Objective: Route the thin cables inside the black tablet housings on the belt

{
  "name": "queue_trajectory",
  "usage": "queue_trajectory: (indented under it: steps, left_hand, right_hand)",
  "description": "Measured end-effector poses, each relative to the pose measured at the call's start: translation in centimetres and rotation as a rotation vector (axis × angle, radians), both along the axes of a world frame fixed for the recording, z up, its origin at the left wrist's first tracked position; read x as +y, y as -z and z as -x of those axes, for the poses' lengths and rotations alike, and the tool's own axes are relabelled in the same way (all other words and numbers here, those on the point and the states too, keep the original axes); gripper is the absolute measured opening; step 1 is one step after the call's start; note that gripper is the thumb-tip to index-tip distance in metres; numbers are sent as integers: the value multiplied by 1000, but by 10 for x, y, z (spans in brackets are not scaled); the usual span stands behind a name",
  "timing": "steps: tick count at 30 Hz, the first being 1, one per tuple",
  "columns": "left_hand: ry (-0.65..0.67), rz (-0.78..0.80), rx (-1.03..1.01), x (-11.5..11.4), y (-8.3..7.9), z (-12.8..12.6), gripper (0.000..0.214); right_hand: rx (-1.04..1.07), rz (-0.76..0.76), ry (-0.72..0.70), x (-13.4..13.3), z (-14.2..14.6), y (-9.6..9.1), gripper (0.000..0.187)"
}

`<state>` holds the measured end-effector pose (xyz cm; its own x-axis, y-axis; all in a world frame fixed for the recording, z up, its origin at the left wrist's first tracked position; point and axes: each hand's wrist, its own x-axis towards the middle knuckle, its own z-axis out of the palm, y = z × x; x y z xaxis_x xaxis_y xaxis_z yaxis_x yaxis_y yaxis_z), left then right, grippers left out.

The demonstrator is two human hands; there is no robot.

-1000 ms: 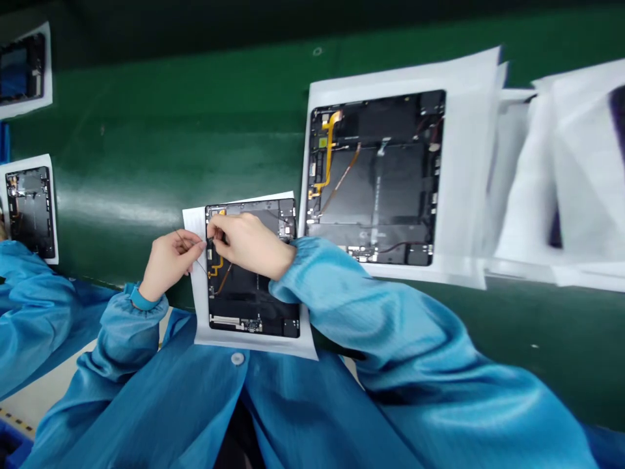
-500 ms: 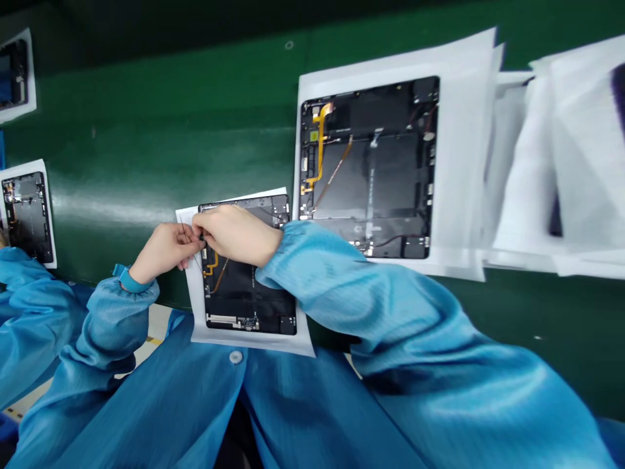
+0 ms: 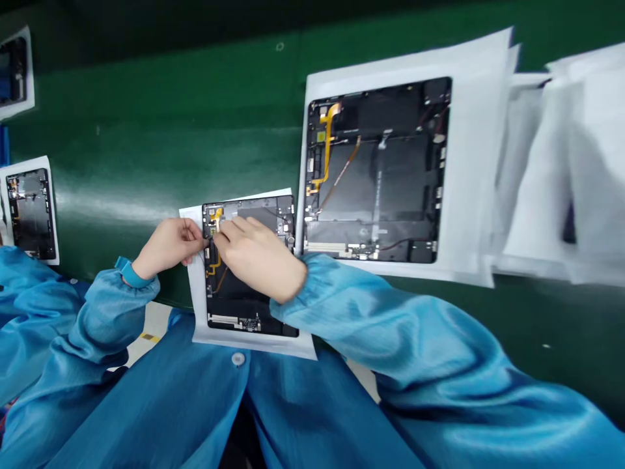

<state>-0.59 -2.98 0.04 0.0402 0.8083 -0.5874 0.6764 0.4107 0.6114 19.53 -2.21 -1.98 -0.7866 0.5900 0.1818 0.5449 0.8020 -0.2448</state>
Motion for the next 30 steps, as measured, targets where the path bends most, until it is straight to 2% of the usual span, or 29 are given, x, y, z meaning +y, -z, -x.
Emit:
queue_trajectory:
  steps: [4,9,15,23,30]
  left_hand:
    - [169,-244,207,-3,-8,-3,9]
    - [366,-363,332,2,-9,-5,8]
    - [472,-383,401,10,-8,-7,12]
    - [663,-421,382,25,-5,-7,12]
    - [692,-432,365,29,-4,-12,15]
  right_hand:
    - [14,-72,53,-12,-7,4,28]
    - [1,-51,66,-14,-12,12,28]
    - [5,-62,80,-16,-16,15,28]
    - [30,-80,112,-16,-18,20,28]
    - [41,-90,134,-15,-17,21,28]
